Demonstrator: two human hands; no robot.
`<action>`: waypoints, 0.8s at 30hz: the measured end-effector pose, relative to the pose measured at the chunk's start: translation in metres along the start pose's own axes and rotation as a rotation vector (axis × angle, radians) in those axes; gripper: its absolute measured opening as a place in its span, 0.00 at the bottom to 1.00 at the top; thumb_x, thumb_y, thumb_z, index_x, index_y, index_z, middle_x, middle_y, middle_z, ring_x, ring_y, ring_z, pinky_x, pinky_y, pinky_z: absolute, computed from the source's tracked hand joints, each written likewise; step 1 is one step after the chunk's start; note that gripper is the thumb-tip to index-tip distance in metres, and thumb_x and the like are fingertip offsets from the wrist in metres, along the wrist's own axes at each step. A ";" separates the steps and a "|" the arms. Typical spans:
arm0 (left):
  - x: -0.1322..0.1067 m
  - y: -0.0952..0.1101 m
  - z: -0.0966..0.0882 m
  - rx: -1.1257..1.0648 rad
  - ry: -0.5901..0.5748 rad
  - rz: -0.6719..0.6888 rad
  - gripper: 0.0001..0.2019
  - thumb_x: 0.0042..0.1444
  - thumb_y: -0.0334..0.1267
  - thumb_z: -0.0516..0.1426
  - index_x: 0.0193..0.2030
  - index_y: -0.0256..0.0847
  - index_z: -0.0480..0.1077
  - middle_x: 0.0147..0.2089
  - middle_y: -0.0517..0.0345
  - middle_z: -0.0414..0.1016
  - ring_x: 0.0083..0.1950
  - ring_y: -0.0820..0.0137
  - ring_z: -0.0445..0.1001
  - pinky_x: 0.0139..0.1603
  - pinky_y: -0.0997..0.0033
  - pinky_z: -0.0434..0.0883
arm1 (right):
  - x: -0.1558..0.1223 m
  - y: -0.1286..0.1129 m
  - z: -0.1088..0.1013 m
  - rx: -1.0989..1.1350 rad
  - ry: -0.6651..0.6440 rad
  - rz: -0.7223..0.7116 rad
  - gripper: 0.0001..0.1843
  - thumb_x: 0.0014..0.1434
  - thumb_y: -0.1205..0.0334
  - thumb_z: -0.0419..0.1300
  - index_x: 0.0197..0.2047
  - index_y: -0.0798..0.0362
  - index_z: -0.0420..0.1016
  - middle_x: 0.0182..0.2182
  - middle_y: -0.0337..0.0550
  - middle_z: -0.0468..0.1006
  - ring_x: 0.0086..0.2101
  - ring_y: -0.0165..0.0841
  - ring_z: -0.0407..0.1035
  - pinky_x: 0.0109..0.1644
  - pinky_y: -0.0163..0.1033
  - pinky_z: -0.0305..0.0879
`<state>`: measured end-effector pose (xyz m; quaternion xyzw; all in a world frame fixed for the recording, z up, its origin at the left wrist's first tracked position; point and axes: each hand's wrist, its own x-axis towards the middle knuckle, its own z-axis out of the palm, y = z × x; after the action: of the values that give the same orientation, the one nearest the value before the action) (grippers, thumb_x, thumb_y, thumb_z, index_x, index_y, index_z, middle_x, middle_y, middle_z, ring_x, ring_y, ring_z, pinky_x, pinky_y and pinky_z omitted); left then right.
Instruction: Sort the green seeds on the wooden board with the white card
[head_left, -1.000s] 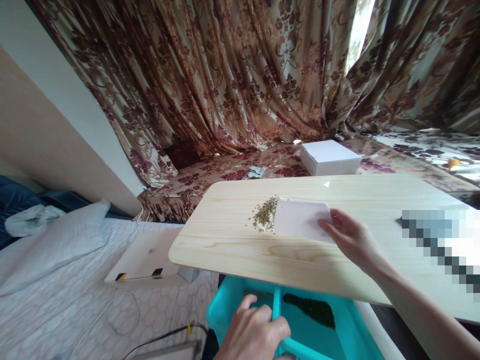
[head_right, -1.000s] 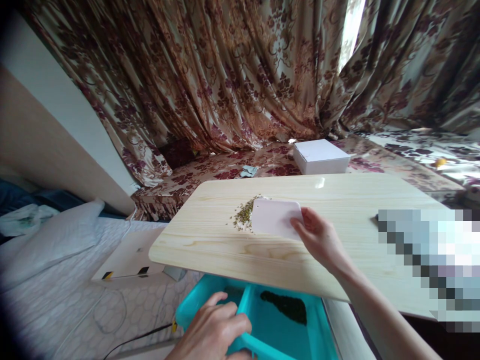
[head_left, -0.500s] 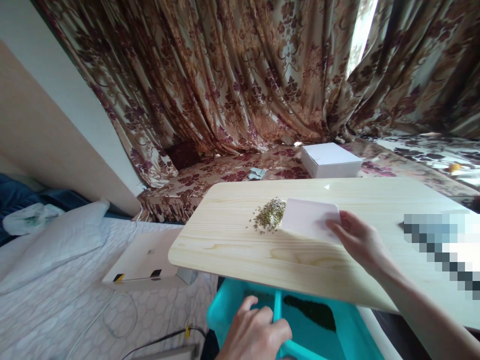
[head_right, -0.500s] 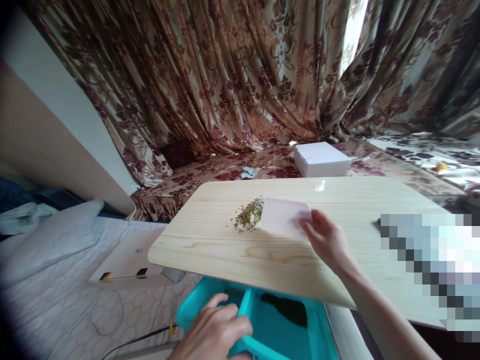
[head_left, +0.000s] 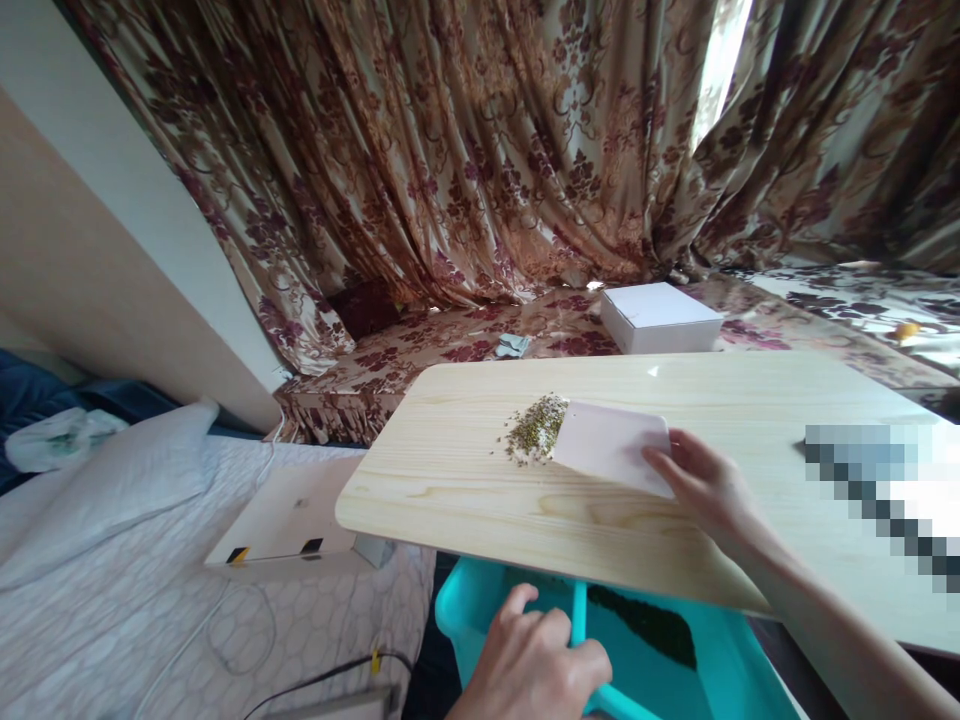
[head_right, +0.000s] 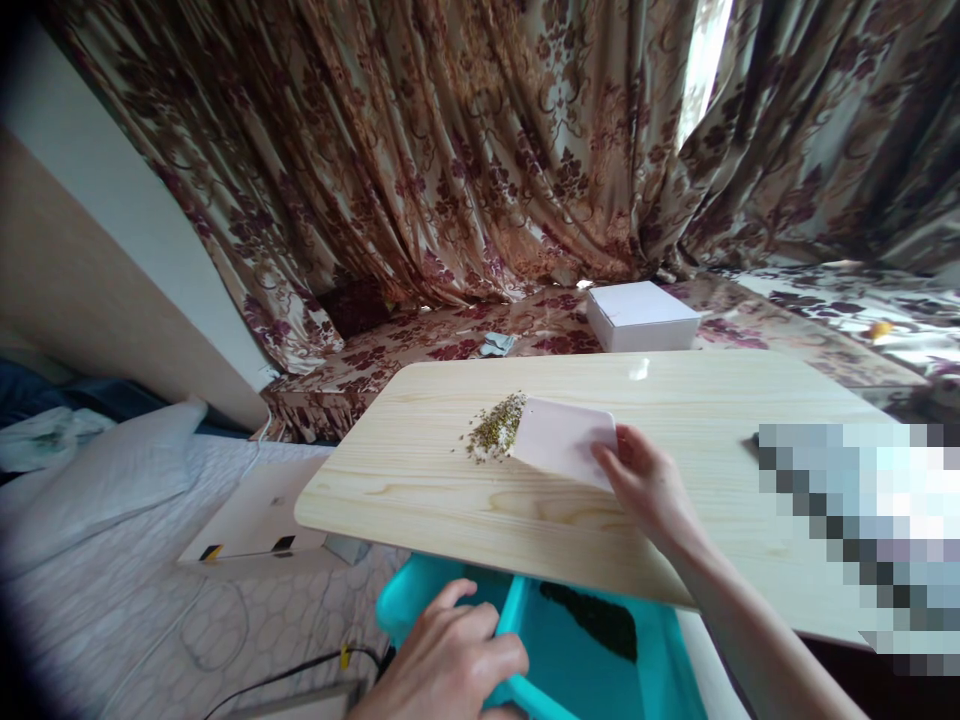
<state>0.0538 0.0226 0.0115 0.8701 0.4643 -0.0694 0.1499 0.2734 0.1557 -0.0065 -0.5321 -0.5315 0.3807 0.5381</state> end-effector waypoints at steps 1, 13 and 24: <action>0.001 0.000 0.000 0.006 0.004 0.005 0.14 0.55 0.50 0.65 0.43 0.46 0.75 0.36 0.57 0.76 0.43 0.63 0.77 0.62 0.56 0.60 | -0.001 0.001 0.002 0.008 -0.011 0.001 0.15 0.47 0.49 0.66 0.34 0.49 0.75 0.31 0.43 0.82 0.32 0.37 0.75 0.33 0.37 0.70; 0.002 0.001 0.002 -0.013 0.028 0.015 0.15 0.53 0.50 0.66 0.41 0.44 0.75 0.37 0.57 0.75 0.45 0.64 0.76 0.63 0.58 0.59 | -0.027 -0.002 0.020 0.063 -0.173 0.013 0.22 0.44 0.40 0.66 0.32 0.49 0.74 0.31 0.46 0.83 0.34 0.41 0.77 0.35 0.40 0.74; 0.002 0.005 -0.001 -0.091 0.026 -0.060 0.16 0.55 0.51 0.64 0.44 0.43 0.75 0.40 0.53 0.75 0.52 0.62 0.73 0.64 0.59 0.56 | -0.064 -0.011 0.021 0.118 -0.381 0.055 0.17 0.50 0.46 0.65 0.35 0.51 0.76 0.31 0.46 0.83 0.31 0.38 0.76 0.31 0.37 0.73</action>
<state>0.0591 0.0217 0.0135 0.8489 0.4948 -0.0411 0.1812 0.2422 0.0955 -0.0088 -0.4324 -0.5856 0.5196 0.4473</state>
